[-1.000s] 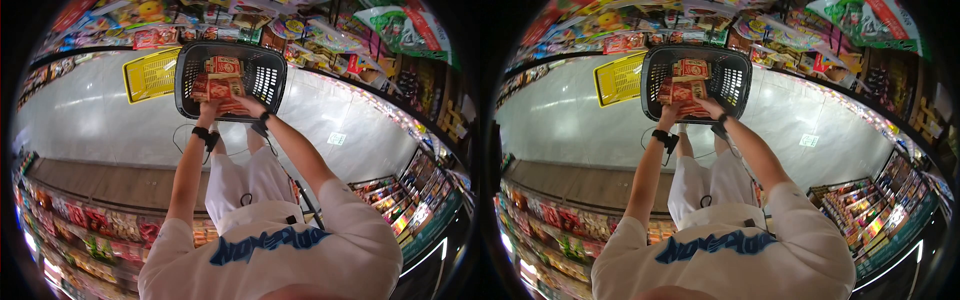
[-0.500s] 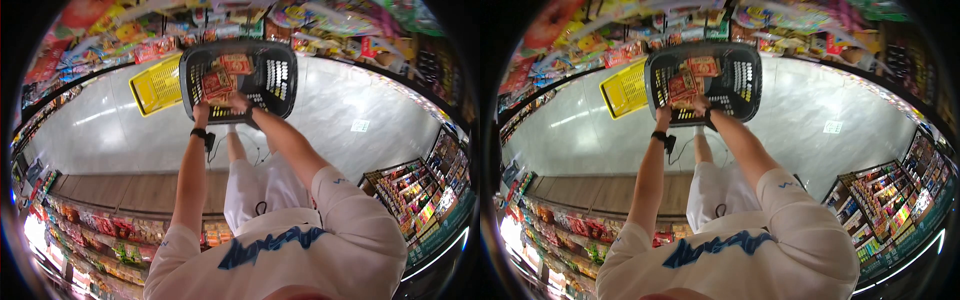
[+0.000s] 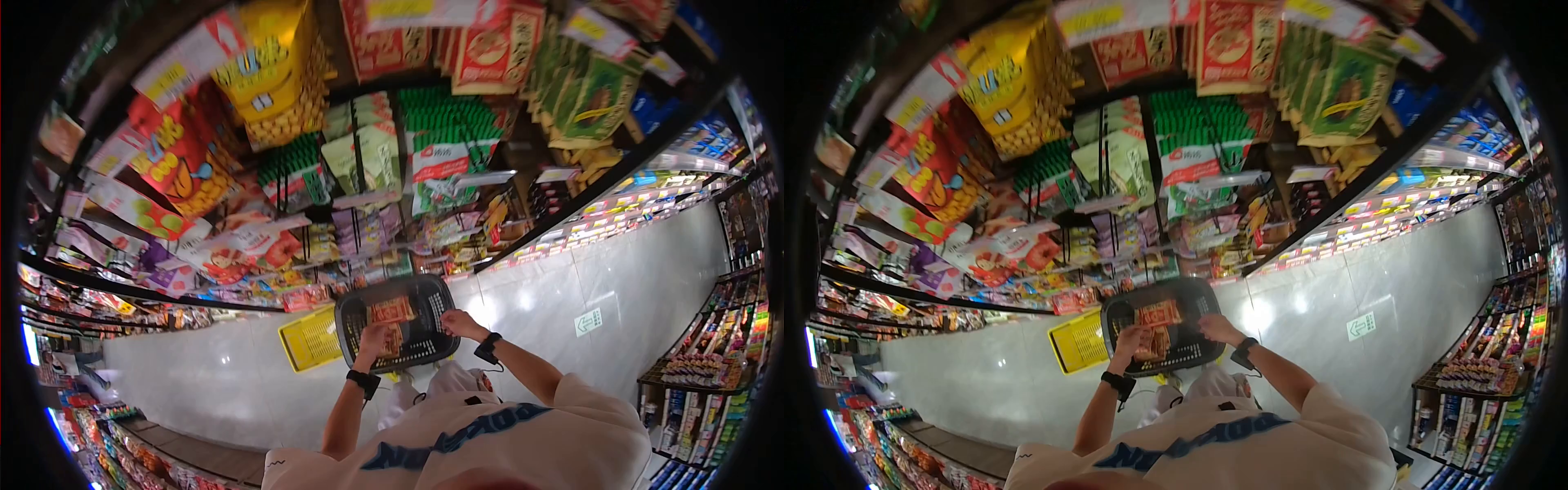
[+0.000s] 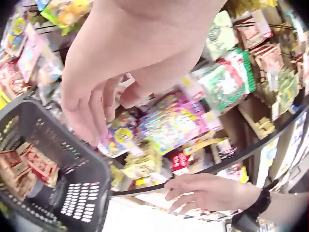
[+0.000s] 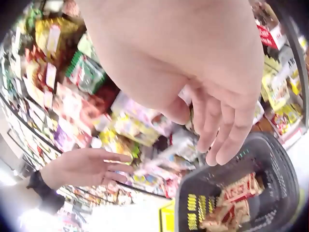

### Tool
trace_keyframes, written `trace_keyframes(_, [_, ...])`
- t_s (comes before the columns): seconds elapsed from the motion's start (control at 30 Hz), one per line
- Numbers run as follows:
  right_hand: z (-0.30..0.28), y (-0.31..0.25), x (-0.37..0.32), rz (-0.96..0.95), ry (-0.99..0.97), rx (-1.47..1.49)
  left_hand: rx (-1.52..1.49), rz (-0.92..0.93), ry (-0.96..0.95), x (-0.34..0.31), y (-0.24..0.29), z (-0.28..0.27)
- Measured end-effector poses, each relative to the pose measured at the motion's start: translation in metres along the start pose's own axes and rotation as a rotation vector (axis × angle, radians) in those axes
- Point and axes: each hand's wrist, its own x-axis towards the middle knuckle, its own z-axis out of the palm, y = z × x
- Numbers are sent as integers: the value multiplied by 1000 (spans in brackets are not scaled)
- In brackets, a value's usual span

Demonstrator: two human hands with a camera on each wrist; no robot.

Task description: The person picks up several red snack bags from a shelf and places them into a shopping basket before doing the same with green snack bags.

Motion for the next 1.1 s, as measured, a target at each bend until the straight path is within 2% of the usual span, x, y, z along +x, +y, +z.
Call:
trace_keyframes(0.07, [-28, -57, -25, -80, 27, 38, 152, -67, -68, -49, 134, 69])
trace_keyframes(0.1, [-39, -105, -49, -94, 26, 99, 249, 32, -251, -57, 177, 86])
trace_keyframes(0.13, [-55, -142, -65, -241, 23, -15, 323, 147, -426, -64, 219, 103])
trace_keyframes(0.17, [-68, -178, -78, -315, 13, -2, 360, 181, -513, -74, 267, 125])
trace_keyframes(0.2, [-83, -227, -101, -451, 21, -60, 379, 195, -494, -88, 316, 149])
trace_keyframes(0.23, [-101, -248, -95, -614, 126, -152, 353, 318, -504, -86, 350, 164])
trace_keyframes(0.27, [-110, -288, -111, -629, 185, 35, 323, 442, -517, -83, 382, 179])
trace_keyframes(0.33, [-140, -362, -137, -670, 161, 80, 400, 777, -428, -74, 446, 212])
trace_keyframes(0.37, [-154, -382, -127, -782, 209, 175, 408, 772, -246, -69, 475, 232])
trace_keyframes(0.4, [-160, -404, -128, -856, 326, 169, 409, 850, -131, -54, 497, 250])
trace_keyframes(0.43, [-169, -421, -122, -825, 342, 299, 409, 929, -14, -35, 517, 265])
trace_keyframes(0.5, [-188, -445, -109, -776, 401, 274, 685, 1287, 251, 3, 547, 283])
trace_keyframes(0.6, [-200, -461, -94, -723, 478, 254, 716, 1334, 317, 43, 569, 301])
trace_keyframes(0.7, [-212, -474, -86, -650, 534, 179, 624, 1063, 372, 54, 580, 309])
trace_keyframes(0.73, [-217, -475, -76, -635, 575, 109, 629, 1073, 439, 63, 578, 311])
trace_keyframes(0.8, [-212, -475, -74, -650, 665, -10, 640, 1163, 347, 79, 581, 303])
trace_keyframes(0.83, [-208, -475, -74, -671, 661, 26, 645, 1204, 302, 57, 583, 303])
trace_keyframes(0.87, [-204, -474, -74, -691, 657, 63, 532, 1101, 154, 35, 576, 304])
trace_keyframes(0.9, [-202, -474, -71, -710, 651, 97, 544, 1124, 181, 36, 575, 305])
trace_keyframes(1.03, [-193, -465, -62, -683, 882, -56, 575, 1231, 289, 45, 575, 294])
trace_keyframes(1.07, [-191, -461, -63, -785, 1005, -138, 599, 1278, 331, 49, 578, 286])
trace_keyframes(1.1, [-187, -463, -82, -641, 893, -233, 623, 1324, 373, 50, 580, 278])
